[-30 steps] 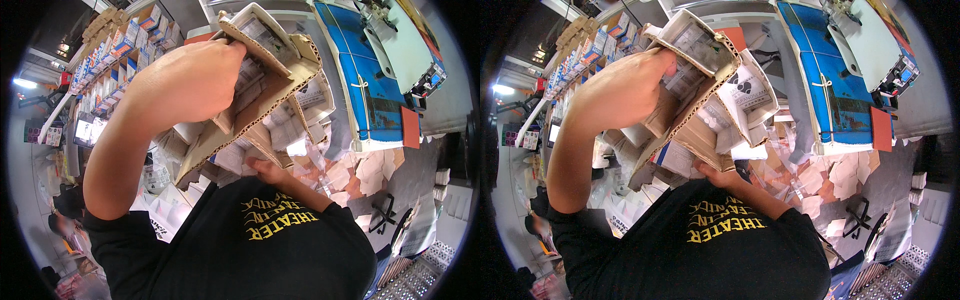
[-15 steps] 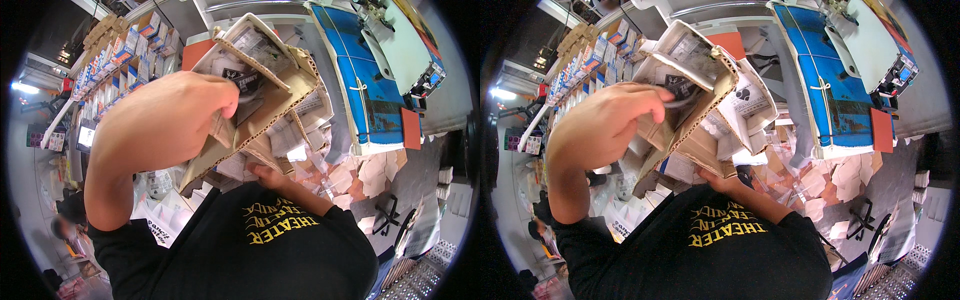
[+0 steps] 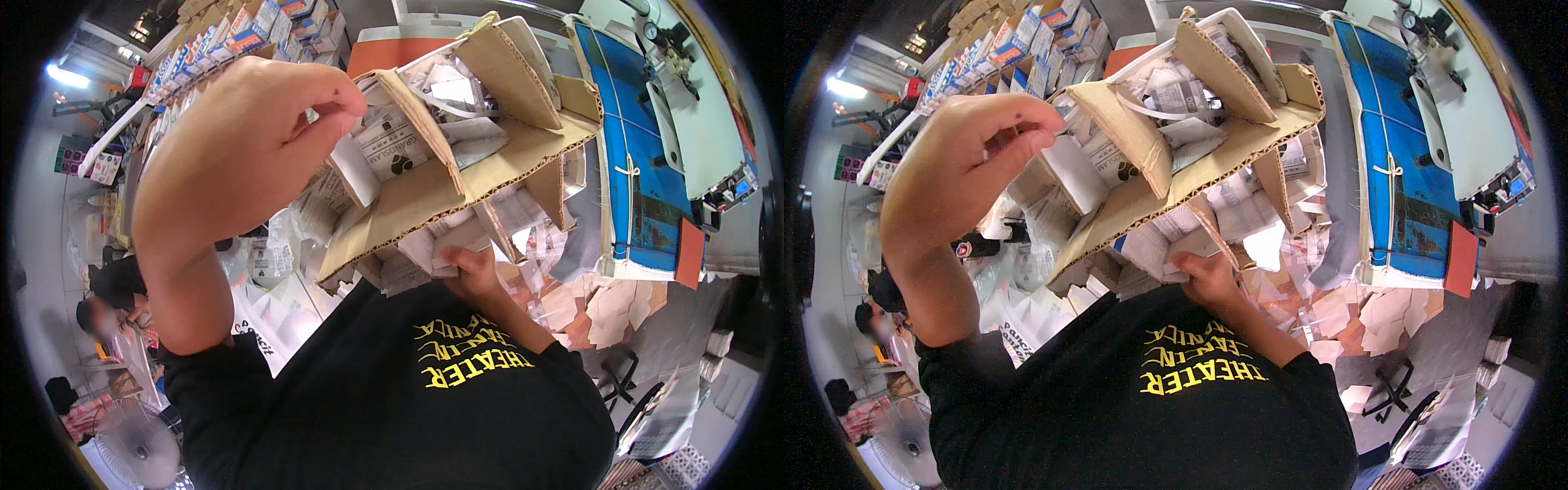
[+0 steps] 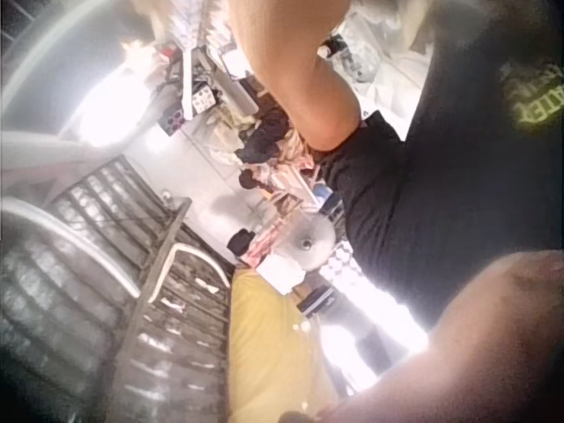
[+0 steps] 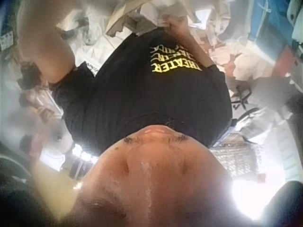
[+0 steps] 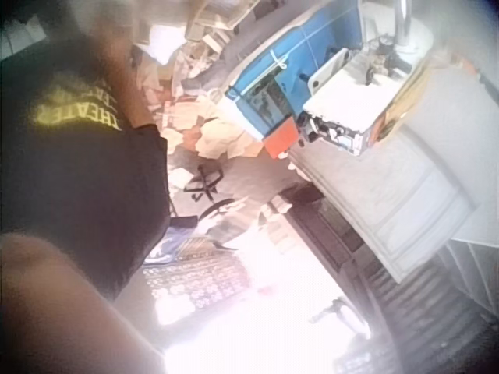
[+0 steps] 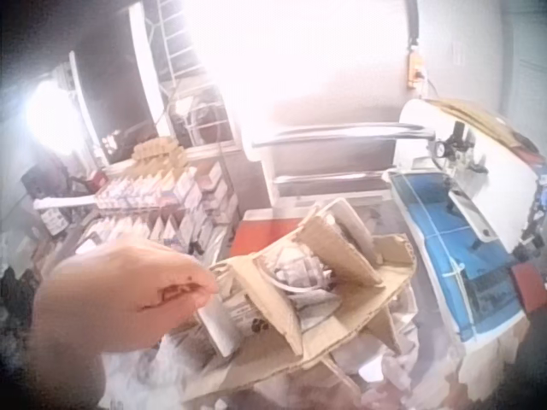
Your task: The person prepares t-shirts for printing by aligning them on a heat press, cutting out transfer designs with scissors, and sorting printed materials from a cardboard organizer.
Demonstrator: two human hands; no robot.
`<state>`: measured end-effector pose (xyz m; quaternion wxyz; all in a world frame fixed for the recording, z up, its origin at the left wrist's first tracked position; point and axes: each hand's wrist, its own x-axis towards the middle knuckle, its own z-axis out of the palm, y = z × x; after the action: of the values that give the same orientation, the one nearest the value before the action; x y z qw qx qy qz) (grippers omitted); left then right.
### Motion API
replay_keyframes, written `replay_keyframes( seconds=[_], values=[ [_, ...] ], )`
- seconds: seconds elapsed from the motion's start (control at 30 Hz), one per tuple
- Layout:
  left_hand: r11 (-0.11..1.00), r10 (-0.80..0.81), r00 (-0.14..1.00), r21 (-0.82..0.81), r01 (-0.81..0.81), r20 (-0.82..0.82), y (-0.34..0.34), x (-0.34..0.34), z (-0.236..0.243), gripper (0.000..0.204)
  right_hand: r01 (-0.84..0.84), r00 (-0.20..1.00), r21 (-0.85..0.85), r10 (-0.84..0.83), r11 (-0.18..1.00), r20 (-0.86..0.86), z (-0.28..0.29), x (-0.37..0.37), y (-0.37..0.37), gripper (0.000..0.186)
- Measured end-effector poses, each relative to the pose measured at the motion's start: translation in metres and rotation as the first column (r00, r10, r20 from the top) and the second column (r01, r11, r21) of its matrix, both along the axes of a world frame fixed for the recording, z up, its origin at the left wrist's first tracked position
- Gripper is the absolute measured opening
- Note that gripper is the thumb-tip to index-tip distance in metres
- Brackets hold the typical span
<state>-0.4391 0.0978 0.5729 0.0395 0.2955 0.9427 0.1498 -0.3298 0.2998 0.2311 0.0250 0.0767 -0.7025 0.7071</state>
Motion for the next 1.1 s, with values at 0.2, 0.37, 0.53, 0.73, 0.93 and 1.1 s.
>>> replay_keyframes(
  seconds=[0.2,0.37,0.53,0.73,0.93,1.1],
  values=[
    [0.996,-0.059,0.991,0.058,0.066,-0.123,-0.01,-0.003,-0.041,0.026,0.146,0.884,-0.796,0.283,0.587,0.371,0.053,-0.005,-0.012,0.039],
    [0.987,-0.037,0.993,-0.158,0.019,-0.109,-0.005,0.001,-0.063,0.031,0.036,0.893,-0.684,0.284,0.728,0.35,0.048,-0.003,-0.01,0.036],
    [0.98,-0.008,0.996,-0.199,-0.009,-0.083,-0.005,-0.001,-0.074,0.033,-0.11,0.986,-0.152,0.128,0.982,0.108,0.017,0.006,-0.003,0.022],
    [0.995,-0.101,0.993,-0.001,0.101,0.059,-0.017,0.017,-0.075,0.038,0.125,0.948,-0.691,0.121,0.712,0.296,0.045,-0.007,-0.02,0.027],
    [0.999,-0.046,0.993,-0.008,0.048,0.11,-0.018,0.028,-0.077,0.034,0.06,0.941,-0.614,0.161,0.787,0.297,0.041,-0.006,-0.016,0.041],
    [0.993,0.027,0.999,-0.113,-0.025,0.018,-0.02,0.023,-0.078,0.028,0.132,0.902,-0.788,0.257,0.601,0.347,0.054,-0.006,-0.019,0.035]
  ],
)
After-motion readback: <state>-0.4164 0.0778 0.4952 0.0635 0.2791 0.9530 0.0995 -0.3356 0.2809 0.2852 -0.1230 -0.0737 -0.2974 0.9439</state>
